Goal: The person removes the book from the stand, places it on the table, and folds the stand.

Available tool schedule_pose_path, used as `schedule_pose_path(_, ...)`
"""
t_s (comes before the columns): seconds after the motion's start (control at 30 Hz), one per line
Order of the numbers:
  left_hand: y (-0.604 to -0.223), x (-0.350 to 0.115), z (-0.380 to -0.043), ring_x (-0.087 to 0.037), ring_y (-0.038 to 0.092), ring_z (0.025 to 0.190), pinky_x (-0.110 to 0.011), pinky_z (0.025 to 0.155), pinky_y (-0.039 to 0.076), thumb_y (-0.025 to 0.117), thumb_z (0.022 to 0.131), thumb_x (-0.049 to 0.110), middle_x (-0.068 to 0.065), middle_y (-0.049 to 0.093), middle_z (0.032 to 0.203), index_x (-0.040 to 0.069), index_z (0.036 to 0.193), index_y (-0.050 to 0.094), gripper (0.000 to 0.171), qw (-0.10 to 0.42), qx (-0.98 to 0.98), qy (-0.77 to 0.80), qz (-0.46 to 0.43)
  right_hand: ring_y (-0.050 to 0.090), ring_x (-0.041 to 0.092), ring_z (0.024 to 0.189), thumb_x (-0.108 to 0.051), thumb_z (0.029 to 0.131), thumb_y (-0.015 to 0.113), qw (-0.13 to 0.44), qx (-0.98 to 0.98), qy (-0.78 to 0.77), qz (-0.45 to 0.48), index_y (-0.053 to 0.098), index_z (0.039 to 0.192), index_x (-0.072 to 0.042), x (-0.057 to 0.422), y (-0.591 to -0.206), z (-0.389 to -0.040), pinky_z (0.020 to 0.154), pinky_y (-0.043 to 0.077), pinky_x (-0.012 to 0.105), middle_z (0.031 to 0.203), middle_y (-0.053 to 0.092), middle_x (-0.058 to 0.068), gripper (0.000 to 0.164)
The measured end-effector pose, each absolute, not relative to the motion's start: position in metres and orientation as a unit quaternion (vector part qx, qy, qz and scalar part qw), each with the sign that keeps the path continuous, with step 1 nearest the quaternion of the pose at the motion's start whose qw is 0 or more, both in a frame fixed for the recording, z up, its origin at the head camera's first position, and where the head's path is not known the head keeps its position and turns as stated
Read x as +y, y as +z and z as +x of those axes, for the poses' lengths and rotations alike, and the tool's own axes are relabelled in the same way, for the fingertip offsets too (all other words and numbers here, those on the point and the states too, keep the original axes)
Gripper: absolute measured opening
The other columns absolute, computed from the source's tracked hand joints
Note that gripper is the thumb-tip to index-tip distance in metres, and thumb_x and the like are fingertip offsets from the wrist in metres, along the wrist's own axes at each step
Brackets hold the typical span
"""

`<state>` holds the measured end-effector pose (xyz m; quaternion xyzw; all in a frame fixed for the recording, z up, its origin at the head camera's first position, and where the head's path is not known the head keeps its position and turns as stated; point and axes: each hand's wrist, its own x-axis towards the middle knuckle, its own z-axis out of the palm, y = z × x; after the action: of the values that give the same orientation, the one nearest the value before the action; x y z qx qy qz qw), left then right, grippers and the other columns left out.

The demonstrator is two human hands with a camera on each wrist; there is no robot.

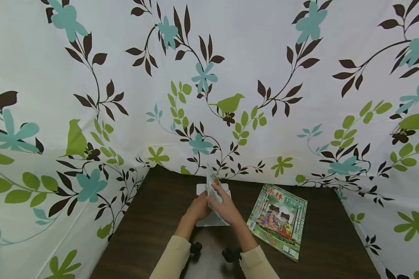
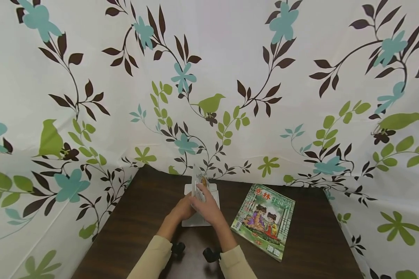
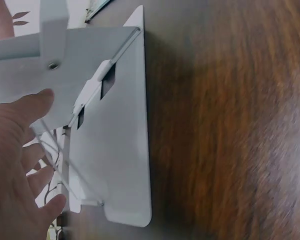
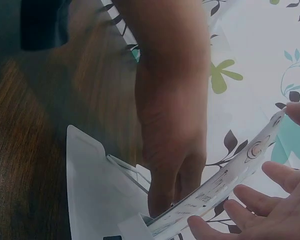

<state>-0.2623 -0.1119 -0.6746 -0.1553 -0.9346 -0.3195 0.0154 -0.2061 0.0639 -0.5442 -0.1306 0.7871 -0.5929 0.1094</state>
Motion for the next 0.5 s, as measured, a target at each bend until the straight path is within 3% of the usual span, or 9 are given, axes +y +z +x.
schedule_pose_path(0.1,-0.702,-0.11,-0.272,-0.036,0.067,0.126,-0.051,0.099,0.058,0.065,0.103,0.026,-0.013,0.06,0.152,0.011,0.154,0.054,0.055,0.055,-0.942,-0.286,-0.169,0.028,0.045,0.162,-0.03,0.109,0.064,0.118,0.781,-0.596,-0.141,0.038,0.168,-0.015,0.064,-0.544,-0.206,0.123,0.032,0.072,0.176,0.03,0.018,0.066)
schedule_pose_path(0.17,-0.698,-0.107,-0.27,-0.037,0.066,0.127,-0.051,0.099,0.058,0.062,0.103,0.022,-0.016,0.06,0.151,0.005,0.151,0.057,0.052,0.07,-0.946,-0.265,-0.175,0.03,0.046,0.161,-0.03,0.109,0.064,0.117,0.78,-0.597,-0.148,0.038,0.168,-0.014,0.063,-0.543,-0.206,0.122,0.034,0.071,0.175,0.031,0.019,0.066)
schedule_pose_path(0.4,-0.611,-0.095,-0.229,-0.052,0.05,0.14,-0.065,0.11,0.048,0.063,0.097,0.008,-0.033,0.052,0.154,-0.012,0.146,0.056,0.054,0.009,-0.945,-0.292,-0.145,0.034,0.05,0.158,-0.03,0.111,0.06,0.13,0.785,-0.585,-0.155,0.039,0.168,-0.016,0.063,-0.542,-0.208,0.117,0.044,0.068,0.178,0.025,0.018,0.063)
schedule_pose_path(0.5,-0.604,-0.092,-0.226,-0.049,0.05,0.14,-0.063,0.111,0.049,0.065,0.095,0.006,-0.033,0.052,0.153,-0.012,0.145,0.057,0.053,0.012,-0.959,-0.248,-0.14,0.035,0.051,0.157,-0.033,0.111,0.06,0.134,0.787,-0.582,-0.152,0.041,0.167,-0.016,0.063,-0.542,-0.208,0.116,0.044,0.068,0.177,0.027,0.018,0.061)
